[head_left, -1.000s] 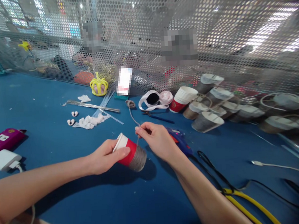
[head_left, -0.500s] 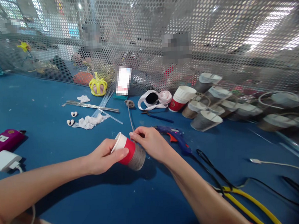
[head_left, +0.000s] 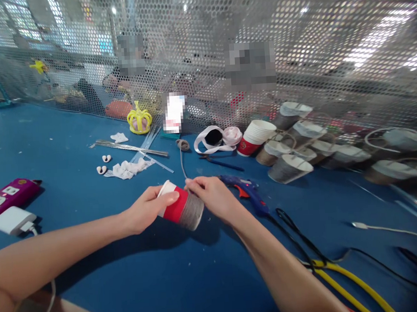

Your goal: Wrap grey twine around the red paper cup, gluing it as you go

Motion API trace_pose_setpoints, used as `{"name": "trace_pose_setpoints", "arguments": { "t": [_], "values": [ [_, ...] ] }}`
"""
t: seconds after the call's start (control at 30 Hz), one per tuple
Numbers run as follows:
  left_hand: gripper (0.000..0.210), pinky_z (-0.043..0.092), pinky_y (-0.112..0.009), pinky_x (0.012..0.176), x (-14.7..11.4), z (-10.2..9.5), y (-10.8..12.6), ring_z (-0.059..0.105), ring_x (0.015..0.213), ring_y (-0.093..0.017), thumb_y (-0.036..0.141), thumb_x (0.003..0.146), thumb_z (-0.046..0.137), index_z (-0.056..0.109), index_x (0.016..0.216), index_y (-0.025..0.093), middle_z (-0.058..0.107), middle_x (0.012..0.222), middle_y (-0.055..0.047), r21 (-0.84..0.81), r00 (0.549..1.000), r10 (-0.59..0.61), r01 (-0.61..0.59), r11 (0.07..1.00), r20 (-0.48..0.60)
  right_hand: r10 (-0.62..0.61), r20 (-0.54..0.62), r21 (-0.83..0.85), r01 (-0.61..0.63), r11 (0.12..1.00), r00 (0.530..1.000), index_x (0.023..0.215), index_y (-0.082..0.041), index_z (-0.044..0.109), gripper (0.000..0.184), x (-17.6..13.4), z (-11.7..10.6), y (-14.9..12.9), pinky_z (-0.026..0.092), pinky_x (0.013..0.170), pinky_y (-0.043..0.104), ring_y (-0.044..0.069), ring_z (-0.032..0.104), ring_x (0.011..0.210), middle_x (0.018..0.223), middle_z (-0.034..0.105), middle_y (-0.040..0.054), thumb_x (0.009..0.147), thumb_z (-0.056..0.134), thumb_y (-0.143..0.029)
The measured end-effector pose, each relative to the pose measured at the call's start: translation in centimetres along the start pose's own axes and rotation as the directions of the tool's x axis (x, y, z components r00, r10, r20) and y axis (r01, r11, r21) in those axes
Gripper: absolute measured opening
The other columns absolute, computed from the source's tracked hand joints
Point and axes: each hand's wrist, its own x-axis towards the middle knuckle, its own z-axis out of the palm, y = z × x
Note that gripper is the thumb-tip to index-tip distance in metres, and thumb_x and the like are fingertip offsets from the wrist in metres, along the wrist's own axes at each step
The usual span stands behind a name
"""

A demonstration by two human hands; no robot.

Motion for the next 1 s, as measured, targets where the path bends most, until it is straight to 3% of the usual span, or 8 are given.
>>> {"name": "trace_pose_setpoints", "arguments": {
  "t": [0.1, 0.17, 0.27, 0.43, 1.0],
  "values": [
    [0.027, 0.04, -0.021, 0.056, 0.5, 0.3, 0.3, 0.052, 0.059, -0.011, 0.037, 0.072, 0.056, 0.061, 0.076, 0.011, 0.059, 0.064, -0.003, -0.107, 0.989, -0.051, 0.037, 0.994, -0.135, 0.003, -0.126, -0.033, -0.007, 0.999, 0.992, 0.065, -0.019, 0.05, 0.029, -0.2, -0.8, -0.2, 0.039, 0.043, 0.025, 0.011, 0.05, 0.043, 0.058, 0.056, 0.0012, 0.082, 0.039, -0.04],
    [0.023, 0.041, -0.021, 0.06, 0.7, 0.4, 0.5, 0.055, 0.063, -0.012, 0.033, 0.074, 0.055, 0.061, 0.079, 0.011, 0.062, 0.067, -0.003, -0.159, 0.983, -0.068, 0.041, 0.986, -0.17, -0.042, -0.146, -0.052, 0.034, 0.998, 0.988, 0.069, -0.019, 0.051, 0.026, -0.8, -1.1, -0.7, 0.043, 0.049, 0.026, 0.013, 0.055, 0.052, 0.062, 0.059, 0.0027, 0.08, 0.044, -0.041],
    [0.019, 0.043, -0.023, 0.066, 0.7, 0.5, 0.8, 0.057, 0.066, -0.013, 0.026, 0.075, 0.055, 0.061, 0.083, 0.01, 0.064, 0.071, -0.004, -0.204, 0.982, -0.069, 0.032, 0.978, -0.178, -0.133, -0.121, -0.104, 0.12, 0.987, 0.984, 0.077, -0.019, 0.051, 0.012, -2.0, -0.7, -1.6, 0.046, 0.056, 0.028, 0.015, 0.057, 0.061, 0.069, 0.061, 0.0031, 0.074, 0.054, -0.03],
    [0.025, 0.044, -0.027, 0.07, 0.4, 0.8, 0.8, 0.06, 0.069, -0.016, 0.026, 0.073, 0.056, 0.062, 0.09, 0.008, 0.066, 0.074, -0.007, -0.217, 0.985, -0.041, 0.004, 0.976, -0.165, -0.225, -0.138, -0.15, 0.204, 0.967, 0.964, 0.079, -0.021, 0.046, 0.009, -3.1, 0.8, -1.9, 0.046, 0.057, 0.027, 0.014, 0.057, 0.063, 0.075, 0.06, 0.0025, 0.072, 0.052, -0.019],
    [0.027, 0.043, -0.026, 0.074, 0.6, 0.5, -0.4, 0.058, 0.08, -0.016, 0.028, 0.077, 0.054, 0.058, 0.096, 0.01, 0.065, 0.085, -0.006, -0.079, 0.985, 0.045, -0.059, 0.995, -0.169, -0.178, -0.215, -0.21, 0.133, 0.969, 0.96, 0.075, -0.021, 0.042, 0.012, -3.2, 1.8, -1.5, 0.045, 0.056, 0.029, 0.015, 0.055, 0.056, 0.072, 0.057, 0.0024, 0.069, 0.052, -0.023]
  ]
}}
